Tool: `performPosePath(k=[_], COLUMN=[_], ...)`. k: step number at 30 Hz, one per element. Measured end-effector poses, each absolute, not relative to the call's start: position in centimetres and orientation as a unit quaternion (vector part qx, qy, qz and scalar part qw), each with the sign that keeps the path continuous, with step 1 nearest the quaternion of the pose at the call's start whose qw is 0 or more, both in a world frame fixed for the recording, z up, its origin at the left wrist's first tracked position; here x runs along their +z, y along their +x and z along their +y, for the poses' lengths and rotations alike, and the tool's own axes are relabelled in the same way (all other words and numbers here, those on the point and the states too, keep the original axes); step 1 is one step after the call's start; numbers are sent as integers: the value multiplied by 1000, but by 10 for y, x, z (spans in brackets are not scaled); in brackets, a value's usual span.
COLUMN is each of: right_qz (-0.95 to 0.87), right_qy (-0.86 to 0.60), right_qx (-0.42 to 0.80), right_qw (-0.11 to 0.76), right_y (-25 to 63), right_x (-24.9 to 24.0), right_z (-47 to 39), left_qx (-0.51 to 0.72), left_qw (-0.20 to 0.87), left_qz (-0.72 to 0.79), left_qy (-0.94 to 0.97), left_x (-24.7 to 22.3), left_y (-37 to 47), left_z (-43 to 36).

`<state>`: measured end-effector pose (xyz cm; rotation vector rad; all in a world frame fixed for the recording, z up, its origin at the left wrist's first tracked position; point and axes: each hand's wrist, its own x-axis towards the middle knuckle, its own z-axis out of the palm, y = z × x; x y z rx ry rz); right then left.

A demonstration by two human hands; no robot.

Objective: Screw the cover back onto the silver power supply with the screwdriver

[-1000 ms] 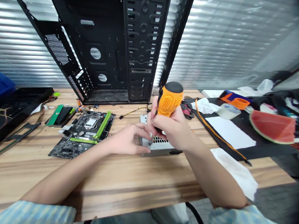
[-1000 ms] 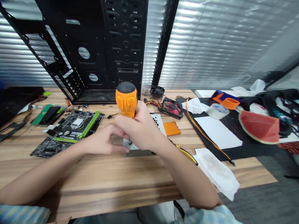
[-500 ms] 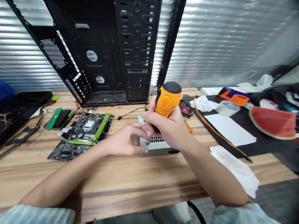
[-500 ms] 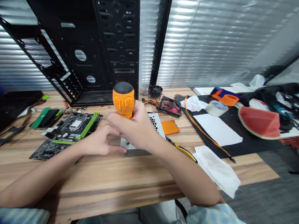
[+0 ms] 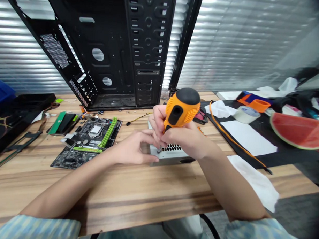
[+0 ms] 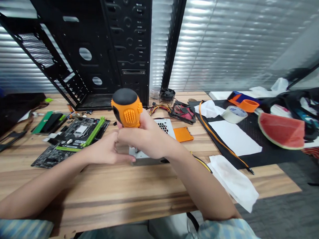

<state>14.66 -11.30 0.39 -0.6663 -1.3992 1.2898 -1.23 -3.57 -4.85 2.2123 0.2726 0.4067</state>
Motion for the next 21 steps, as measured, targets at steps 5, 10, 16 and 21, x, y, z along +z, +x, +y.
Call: performPosePath(k=[5,10,16,21], right_qz=[-593,-620,-673,-702], right_qy=[-257,-290,-335,-343], right_qx=[564,529,436,345], right_qw=[514,502,495,520], right_y=[149,156,172,178], right_x=[1,12,18,18], right_z=[-108,-113,-117,-120], left_qx=[149,146,152,142], left_qw=[421,412,406,419], left_qz=[129,126,112,114], left_qy=[886,891,894,889], left_x=[-48,-45,-43,-45], left_y=[-13,-13,-12,-12], left_z=[-36,-36,-35,-34])
